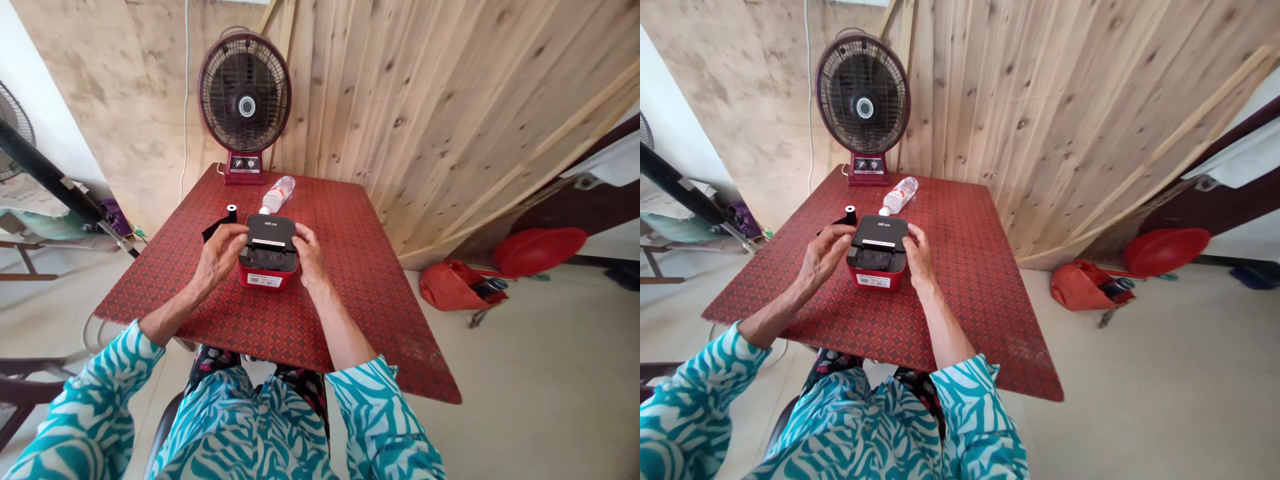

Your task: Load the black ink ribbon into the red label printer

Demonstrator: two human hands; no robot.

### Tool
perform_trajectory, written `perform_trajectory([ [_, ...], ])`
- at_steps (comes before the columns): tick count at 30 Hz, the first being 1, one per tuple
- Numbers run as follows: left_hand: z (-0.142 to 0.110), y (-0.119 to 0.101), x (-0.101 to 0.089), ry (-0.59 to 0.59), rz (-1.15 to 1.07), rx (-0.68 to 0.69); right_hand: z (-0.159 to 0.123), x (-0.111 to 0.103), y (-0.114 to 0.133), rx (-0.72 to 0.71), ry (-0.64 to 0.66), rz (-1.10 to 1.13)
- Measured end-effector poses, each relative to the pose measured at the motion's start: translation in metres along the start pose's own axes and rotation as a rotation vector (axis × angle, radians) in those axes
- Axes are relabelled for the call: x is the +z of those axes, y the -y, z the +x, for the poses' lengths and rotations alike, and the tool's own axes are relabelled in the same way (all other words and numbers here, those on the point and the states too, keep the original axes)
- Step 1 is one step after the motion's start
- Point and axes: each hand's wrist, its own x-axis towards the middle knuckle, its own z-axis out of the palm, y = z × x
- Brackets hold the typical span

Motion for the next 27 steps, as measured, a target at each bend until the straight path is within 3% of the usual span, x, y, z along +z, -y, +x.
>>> perform_trajectory([
  [2, 0.018, 0.008, 0.006, -0.002, -0.223, -0.279, 0.000, 0.000, 0.000, 0.013, 0.005, 0.028],
  [4, 0.032, 0.018, 0.012, 0.034, -0.383, -0.462, 0.001, -0.001, -0.002, 0.038, 0.012, 0.038],
  [8, 0.042, 0.031, 0.020, -0.029, -0.525, -0.617, 0.001, -0.002, -0.005, 0.045, 0.040, 0.053],
  [19, 0.032, 0.040, 0.022, -0.026, -0.663, -0.610, 0.002, 0.003, -0.008, -0.059, 0.080, 0.001],
  [27, 0.025, 0.037, 0.028, -0.011, -0.741, -0.576, -0.003, 0.011, -0.005, -0.039, -0.027, 0.018],
])
